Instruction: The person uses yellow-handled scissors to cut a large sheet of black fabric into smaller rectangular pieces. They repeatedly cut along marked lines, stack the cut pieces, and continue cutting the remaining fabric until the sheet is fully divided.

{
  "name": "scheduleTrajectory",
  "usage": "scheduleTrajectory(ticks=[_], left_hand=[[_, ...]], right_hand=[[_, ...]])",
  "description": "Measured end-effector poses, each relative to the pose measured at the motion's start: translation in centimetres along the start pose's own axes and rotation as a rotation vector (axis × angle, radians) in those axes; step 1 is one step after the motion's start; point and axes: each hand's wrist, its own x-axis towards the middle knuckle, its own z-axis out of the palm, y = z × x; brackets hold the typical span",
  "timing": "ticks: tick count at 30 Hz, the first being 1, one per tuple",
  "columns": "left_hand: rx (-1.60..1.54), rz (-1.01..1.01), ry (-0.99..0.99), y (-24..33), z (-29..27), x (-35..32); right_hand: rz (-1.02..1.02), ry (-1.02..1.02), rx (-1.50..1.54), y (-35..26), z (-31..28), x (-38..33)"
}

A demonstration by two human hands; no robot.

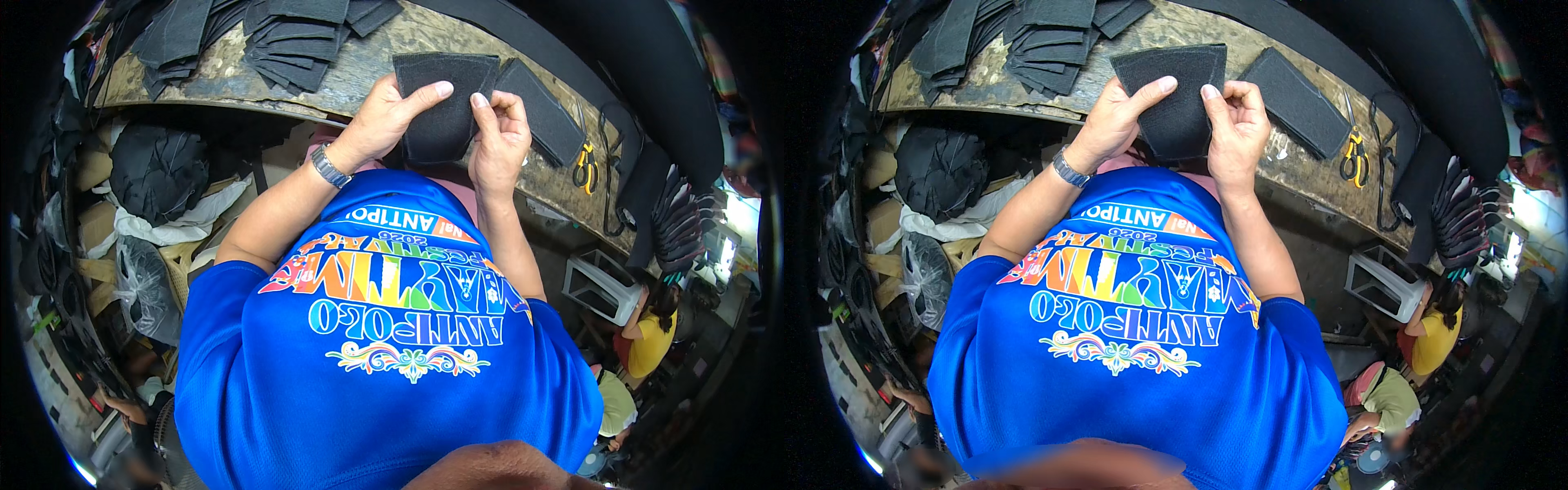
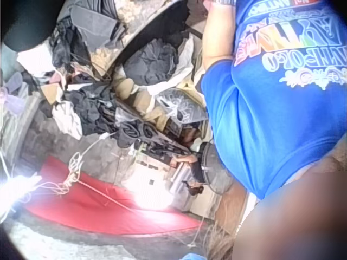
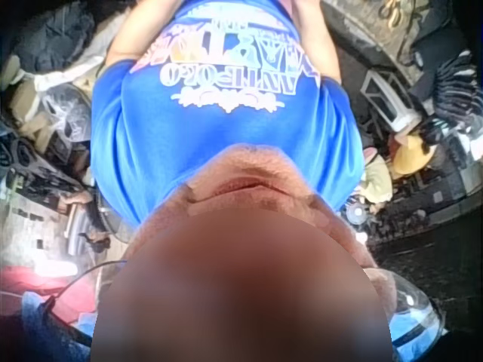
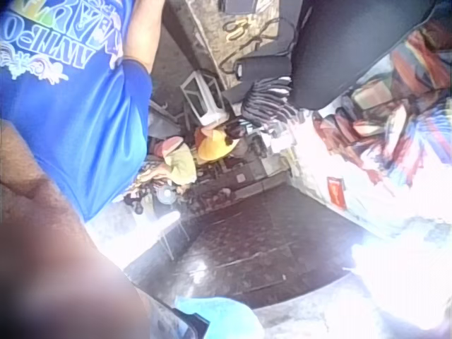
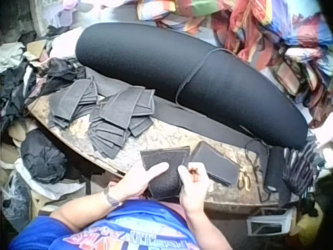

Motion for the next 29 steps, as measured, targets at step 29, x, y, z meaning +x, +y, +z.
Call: scheduleTrajectory(ticks=[29], left_hand=[[0.299, -0.072, 0.091, 1.3, -6.2, -2.6]], right_hand=[[0.175, -0.506, -1.288, -0.6, -18.9, 17.0]])
